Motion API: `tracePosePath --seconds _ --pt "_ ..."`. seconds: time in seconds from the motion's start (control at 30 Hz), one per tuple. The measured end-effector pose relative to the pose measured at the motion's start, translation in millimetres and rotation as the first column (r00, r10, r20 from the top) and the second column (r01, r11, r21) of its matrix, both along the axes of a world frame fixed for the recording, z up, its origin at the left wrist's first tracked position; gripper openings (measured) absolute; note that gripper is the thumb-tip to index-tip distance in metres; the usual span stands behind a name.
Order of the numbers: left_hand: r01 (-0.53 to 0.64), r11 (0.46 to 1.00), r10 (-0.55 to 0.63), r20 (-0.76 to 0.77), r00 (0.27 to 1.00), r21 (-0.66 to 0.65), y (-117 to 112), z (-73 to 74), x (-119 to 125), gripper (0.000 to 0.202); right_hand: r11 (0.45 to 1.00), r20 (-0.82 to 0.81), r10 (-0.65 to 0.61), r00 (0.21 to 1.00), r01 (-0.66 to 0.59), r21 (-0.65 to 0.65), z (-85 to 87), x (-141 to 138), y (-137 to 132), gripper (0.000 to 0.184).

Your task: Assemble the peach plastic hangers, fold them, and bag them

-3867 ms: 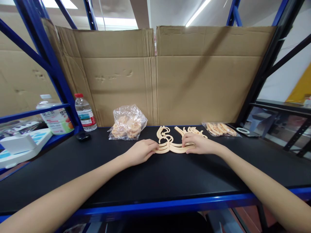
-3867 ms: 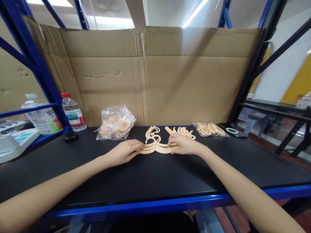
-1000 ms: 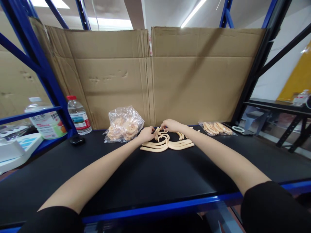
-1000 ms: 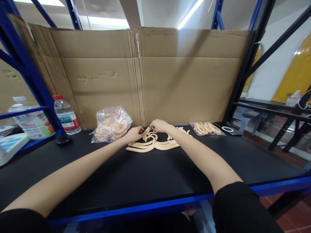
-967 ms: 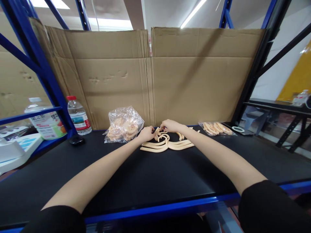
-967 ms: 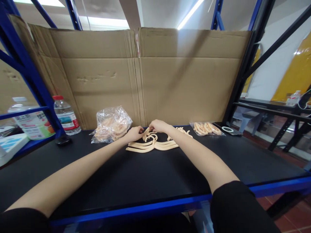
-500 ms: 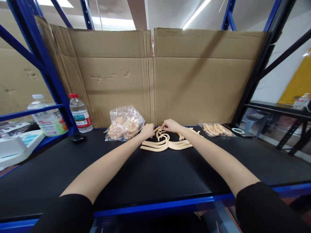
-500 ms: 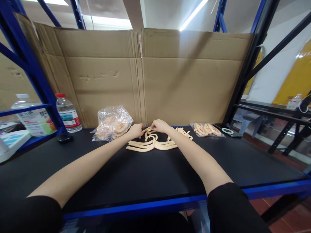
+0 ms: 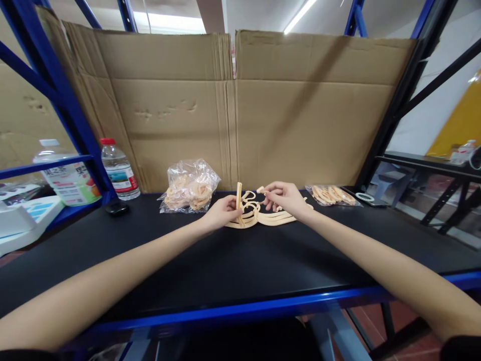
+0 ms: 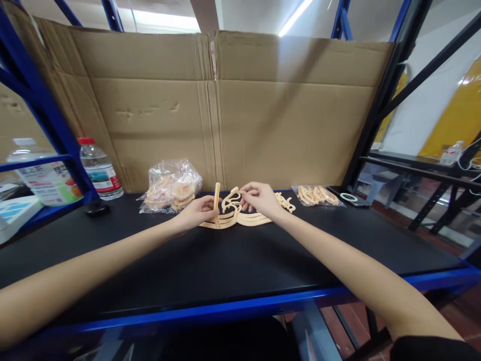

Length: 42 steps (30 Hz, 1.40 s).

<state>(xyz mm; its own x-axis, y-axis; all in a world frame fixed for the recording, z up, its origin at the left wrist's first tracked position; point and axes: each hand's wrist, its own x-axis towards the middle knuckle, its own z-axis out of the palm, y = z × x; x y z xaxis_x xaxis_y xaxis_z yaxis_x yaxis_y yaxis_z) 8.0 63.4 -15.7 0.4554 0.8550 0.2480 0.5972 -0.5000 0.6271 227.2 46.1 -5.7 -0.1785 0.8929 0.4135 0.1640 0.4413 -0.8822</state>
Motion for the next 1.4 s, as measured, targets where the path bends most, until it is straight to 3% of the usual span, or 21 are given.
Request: tracePosePath --seconds 0.07,0.13,0.3,0.43,0.6,0.87,1.07,1.23,1.4 --pt "0.180 0.968 -0.117 0.318 0.941 -0.177 -18 -8.9 -5 0.026 0.991 -0.125 0.075 0.989 -0.088 -0.102 -6.8 -7 -19 0.021" --pt "0.250 0.940 -0.107 0.494 0.863 -0.232 -32 -16.9 -8 0.026 0.974 -0.182 0.131 0.975 -0.160 -0.157 -14.5 -15 -31 0.022" --pt "0.285 0.920 -0.051 0.637 0.769 -0.269 -45 -27.0 -6 0.035 0.977 -0.148 0.127 0.981 -0.149 -0.151 -30.8 -25 -41 0.024" --pt "0.290 0.919 -0.044 0.663 0.748 -0.266 -48 -26.9 -2 0.037 0.955 -0.202 0.191 0.961 -0.229 -0.188 -35.7 -23 -41 0.034" --pt "0.236 0.939 -0.025 0.634 0.773 -0.251 -49 -24.7 -3 0.033 0.939 -0.257 0.241 0.936 -0.292 -0.183 -35.2 -21 -40 0.048" --pt "0.173 0.961 -0.030 0.538 0.842 -0.217 -50 -23.5 -5 0.024 0.941 -0.305 0.257 0.917 -0.310 -0.137 -32.4 -20 -42 0.033" --pt "0.180 0.958 -0.038 0.524 0.851 -0.223 -52 -23.4 -4 0.020 0.935 -0.329 0.259 0.908 -0.321 -0.149 -32.4 -17 -40 0.051" --pt "0.189 0.959 -0.048 0.536 0.843 -0.211 -51 -25.6 -5 0.020 0.926 -0.253 0.274 0.928 -0.326 -0.189 -33.1 -17 -39 0.021" --pt "0.201 0.959 -0.062 0.544 0.837 -0.200 -49 -26.6 -6 0.020 0.934 -0.223 0.246 0.943 -0.292 -0.207 -33.6 -19 -41 0.018"
